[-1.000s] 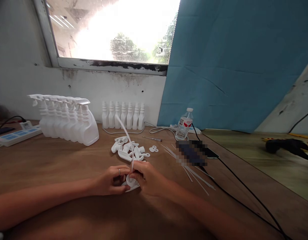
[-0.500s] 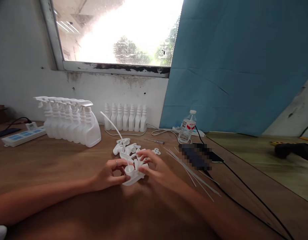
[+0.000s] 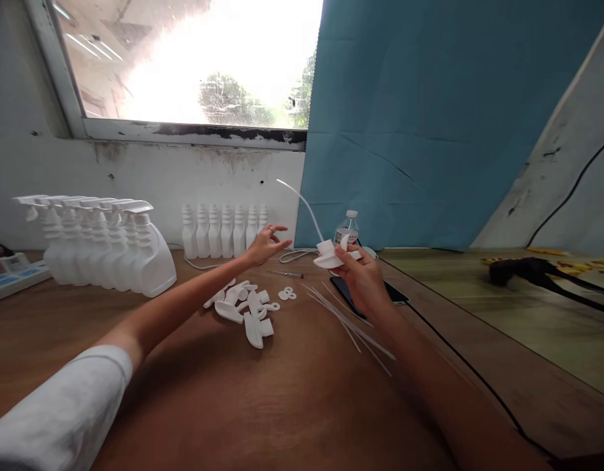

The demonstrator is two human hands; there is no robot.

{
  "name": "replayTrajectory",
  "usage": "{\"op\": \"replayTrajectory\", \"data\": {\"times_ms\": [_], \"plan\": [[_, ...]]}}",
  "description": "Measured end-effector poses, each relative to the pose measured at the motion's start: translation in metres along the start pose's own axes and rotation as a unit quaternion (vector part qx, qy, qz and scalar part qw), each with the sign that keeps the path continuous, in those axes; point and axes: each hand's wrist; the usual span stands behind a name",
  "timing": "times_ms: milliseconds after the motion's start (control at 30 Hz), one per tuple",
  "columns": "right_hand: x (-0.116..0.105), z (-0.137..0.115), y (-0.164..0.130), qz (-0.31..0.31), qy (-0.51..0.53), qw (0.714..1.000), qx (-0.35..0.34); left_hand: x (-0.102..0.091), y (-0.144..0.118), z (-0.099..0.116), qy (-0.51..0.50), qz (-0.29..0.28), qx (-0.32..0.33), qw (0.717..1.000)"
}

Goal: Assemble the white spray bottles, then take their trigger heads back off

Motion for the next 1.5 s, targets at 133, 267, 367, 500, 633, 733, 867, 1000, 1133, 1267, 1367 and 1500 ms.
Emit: {"op": "replayTrajectory", "data": {"times_ms": [133, 267, 367, 500, 633, 733, 867, 1000, 1133, 1267, 1367, 1500], "plan": [[-0.017, -0.004, 0.021, 0.059, 0.013, 0.997, -0.050, 0.005, 0.055, -0.037, 0.100, 0.030, -0.057, 0.993], [-0.023, -0.011, 0.025, 0.075, 0.028, 0.996, -0.047, 0.017, 0.085, -0.053, 0.154, 0.023, -0.094, 0.983], [-0.024, -0.015, 0.024, 0.074, 0.033, 0.995, -0.052, 0.028, 0.093, -0.056, 0.173, 0.028, -0.119, 0.977], [-0.022, -0.018, 0.020, 0.056, 0.038, 0.996, -0.063, 0.034, 0.096, -0.060, 0.188, 0.033, -0.148, 0.970], [-0.019, -0.019, 0.019, 0.058, 0.038, 0.995, -0.064, 0.034, 0.094, -0.058, 0.200, 0.008, -0.165, 0.966], [-0.021, -0.019, 0.021, 0.072, 0.036, 0.995, -0.064, 0.032, 0.088, -0.048, 0.214, 0.015, -0.141, 0.966], [-0.024, -0.021, 0.024, 0.115, 0.048, 0.987, -0.100, 0.022, 0.070, -0.022, 0.216, 0.051, -0.049, 0.974], [-0.024, -0.031, 0.021, 0.143, 0.080, 0.977, -0.138, -0.009, 0.041, 0.001, 0.209, 0.169, 0.078, 0.960], [-0.023, -0.042, 0.012, 0.071, 0.092, 0.979, -0.169, -0.057, -0.003, 0.009, 0.206, 0.173, 0.155, 0.951], [-0.020, -0.044, 0.003, -0.006, 0.074, 0.985, -0.158, -0.099, -0.051, 0.002, 0.299, 0.088, 0.236, 0.920], [-0.018, -0.043, -0.001, -0.014, 0.058, 0.988, -0.144, -0.118, -0.075, -0.006, 0.353, 0.058, 0.274, 0.893], [-0.018, -0.044, -0.003, -0.016, 0.043, 0.989, -0.138, -0.128, -0.086, -0.013, 0.389, 0.068, 0.300, 0.868]]}}
Point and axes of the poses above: each hand's wrist, its own y-axis towards the middle knuckle, its own x-axis out of the palm, z = x × y, and after that the axes turned 14 degrees about z, right-handed
